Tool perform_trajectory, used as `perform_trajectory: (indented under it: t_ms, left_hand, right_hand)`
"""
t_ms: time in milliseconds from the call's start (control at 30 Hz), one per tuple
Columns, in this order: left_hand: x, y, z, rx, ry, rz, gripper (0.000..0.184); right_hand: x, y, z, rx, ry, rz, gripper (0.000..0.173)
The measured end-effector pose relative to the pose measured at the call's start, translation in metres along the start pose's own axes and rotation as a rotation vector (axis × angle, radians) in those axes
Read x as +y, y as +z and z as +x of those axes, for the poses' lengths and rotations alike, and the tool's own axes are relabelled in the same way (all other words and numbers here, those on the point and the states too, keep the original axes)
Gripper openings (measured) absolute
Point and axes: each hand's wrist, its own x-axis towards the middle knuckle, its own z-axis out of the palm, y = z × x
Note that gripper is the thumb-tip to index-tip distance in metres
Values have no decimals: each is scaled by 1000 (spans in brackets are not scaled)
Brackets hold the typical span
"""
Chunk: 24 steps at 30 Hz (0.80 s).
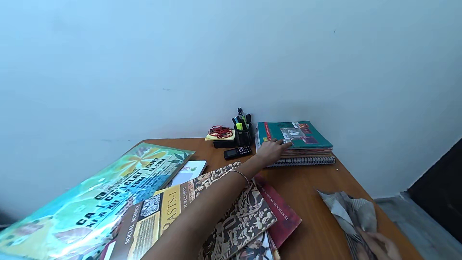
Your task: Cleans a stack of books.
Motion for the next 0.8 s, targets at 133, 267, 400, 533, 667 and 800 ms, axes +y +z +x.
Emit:
perform_trajectory:
  t_ms: [133,267,400,533,667,800]
  left_hand:
    - [3,-3,-2,-9,-50,-88,46]
    - [4,-10,0,-94,-130,-161,45]
    - [10,-18,1,-163,-201,-176,46]
    - [15,-30,-30,-13,-186,-172,62]
    - [6,-70,-121,201,26,-80,58]
    - [-23,-85,-256,234,9,-122,38]
  right_hand:
    - [0,0,-2,9,-6,1,33]
    - [0,2,-3,7,-9,8,34]
    - [-6,-2,-5,-3,-3,48,35]
    - [-1,-3,-6,-15,-30,58,36]
    - [0,-3,-4,-25,-49,46,36]
    - [0,-8,4,-113,-85,57,36]
